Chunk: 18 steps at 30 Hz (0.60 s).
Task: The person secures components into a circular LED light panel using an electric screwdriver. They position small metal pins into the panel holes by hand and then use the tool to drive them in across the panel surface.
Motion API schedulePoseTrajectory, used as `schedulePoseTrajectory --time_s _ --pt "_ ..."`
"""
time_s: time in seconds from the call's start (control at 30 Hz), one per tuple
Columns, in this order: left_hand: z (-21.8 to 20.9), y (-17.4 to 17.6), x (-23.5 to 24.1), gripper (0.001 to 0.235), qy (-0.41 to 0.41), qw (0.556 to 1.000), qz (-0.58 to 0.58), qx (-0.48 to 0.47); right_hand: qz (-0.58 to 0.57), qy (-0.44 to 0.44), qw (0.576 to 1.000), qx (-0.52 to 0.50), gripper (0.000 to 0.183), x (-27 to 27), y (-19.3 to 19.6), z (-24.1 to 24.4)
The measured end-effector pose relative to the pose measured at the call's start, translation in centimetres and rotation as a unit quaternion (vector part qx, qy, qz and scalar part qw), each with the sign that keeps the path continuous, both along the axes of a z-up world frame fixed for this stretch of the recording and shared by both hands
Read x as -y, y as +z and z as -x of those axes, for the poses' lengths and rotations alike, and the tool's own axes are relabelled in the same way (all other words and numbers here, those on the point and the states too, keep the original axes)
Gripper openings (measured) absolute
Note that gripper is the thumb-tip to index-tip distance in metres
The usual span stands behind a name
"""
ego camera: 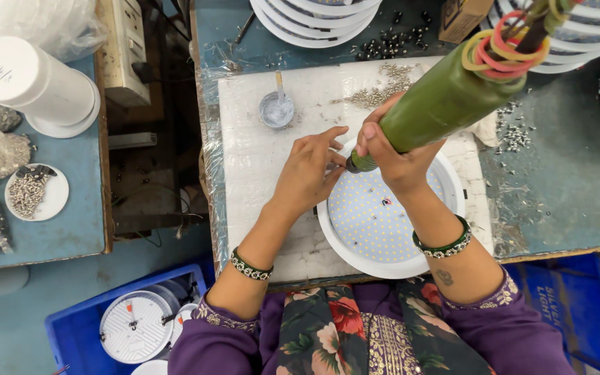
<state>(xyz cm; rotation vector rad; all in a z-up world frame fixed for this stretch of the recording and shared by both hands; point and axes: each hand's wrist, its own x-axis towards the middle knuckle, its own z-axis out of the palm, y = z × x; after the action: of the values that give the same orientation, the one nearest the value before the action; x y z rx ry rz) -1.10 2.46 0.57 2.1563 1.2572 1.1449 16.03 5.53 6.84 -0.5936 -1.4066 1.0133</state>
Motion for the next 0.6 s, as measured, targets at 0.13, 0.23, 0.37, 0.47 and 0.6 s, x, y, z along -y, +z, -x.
schedulePoseTrajectory --time_s 0.13,0.23,0.37,0.47,0.6 --pt "0.0 -0.3 0.0 0.071 -0.010 1.000 -0.007 -0.008 0.017 0.006 1.000 -0.007 0.013 -0.4 -0.6 0.2" --pt "-0.1 -0.6 0.0 0.068 -0.008 1.000 -0.016 -0.018 0.034 0.010 0.999 -0.007 0.013 -0.5 -0.9 0.3" --pt "-0.2 -0.7 0.0 0.064 0.005 0.999 -0.005 -0.036 0.028 0.008 1.000 0.011 0.014 -0.8 -1.0 0.4" --pt "-0.3 -0.5 0.1 0.061 0.012 0.999 -0.006 -0.033 0.029 0.020 0.999 0.006 0.015 -1.1 -0.8 0.5" --pt "-0.3 -0.1 0.7 0.053 0.075 0.997 0.003 -0.001 0.038 0.040 0.998 0.015 0.013 -1.4 -0.7 0.6"
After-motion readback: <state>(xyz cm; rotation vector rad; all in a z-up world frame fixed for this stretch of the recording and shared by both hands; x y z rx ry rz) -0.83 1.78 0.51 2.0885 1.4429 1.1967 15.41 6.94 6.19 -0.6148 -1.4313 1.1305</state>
